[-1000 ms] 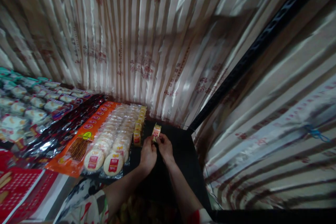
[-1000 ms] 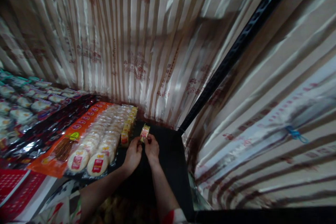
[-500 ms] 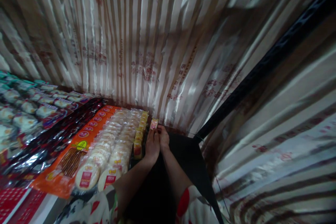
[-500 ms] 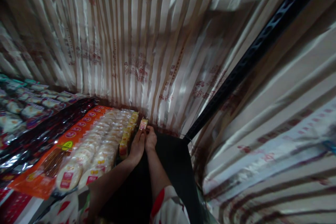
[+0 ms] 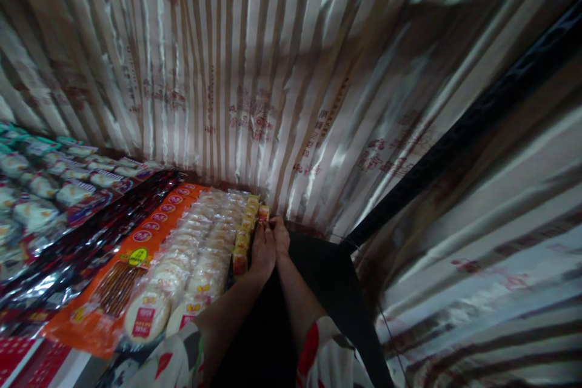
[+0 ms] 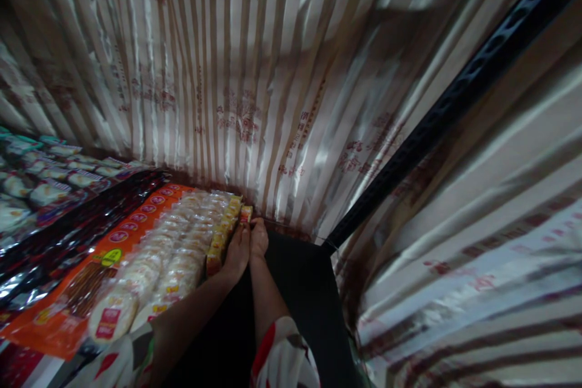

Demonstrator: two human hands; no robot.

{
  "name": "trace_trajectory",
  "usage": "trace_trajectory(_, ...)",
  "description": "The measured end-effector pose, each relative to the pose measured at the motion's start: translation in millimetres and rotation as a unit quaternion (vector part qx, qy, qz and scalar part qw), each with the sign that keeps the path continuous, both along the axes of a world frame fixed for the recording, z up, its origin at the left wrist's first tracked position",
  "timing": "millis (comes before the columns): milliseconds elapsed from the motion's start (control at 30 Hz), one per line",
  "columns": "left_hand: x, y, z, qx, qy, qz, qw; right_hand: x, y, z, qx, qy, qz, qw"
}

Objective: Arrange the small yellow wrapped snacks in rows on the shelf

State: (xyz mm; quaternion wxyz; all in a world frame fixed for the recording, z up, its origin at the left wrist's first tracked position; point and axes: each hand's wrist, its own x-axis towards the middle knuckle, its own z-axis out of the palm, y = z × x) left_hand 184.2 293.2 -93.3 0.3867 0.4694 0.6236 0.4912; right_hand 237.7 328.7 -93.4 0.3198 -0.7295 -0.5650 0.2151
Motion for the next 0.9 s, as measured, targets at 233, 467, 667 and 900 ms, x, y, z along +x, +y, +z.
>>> trace_trajectory(233,-2,1,-1.3,0.026,-0.003,-0.014,1.0,0,0,-4.1,0.034,0.005,0.013,0.999)
trace_trajectory(467,-5,-24,19.6,-0.003,0.029,-0.028,0.999,3,-27,1.6,0.071,0.032,0.024,0.997)
trace_trajectory(667,-11,-83,31.1,0.008,0.048,-0.062,0.997,5,-81,7.4,0.057,0.072,0.009,0.996)
trace_trajectory(900,-31,-184,24.7,0.071,0.064,-0.117,0.989,-7,-180,13.7,0.061,0.156,0.019,0.986)
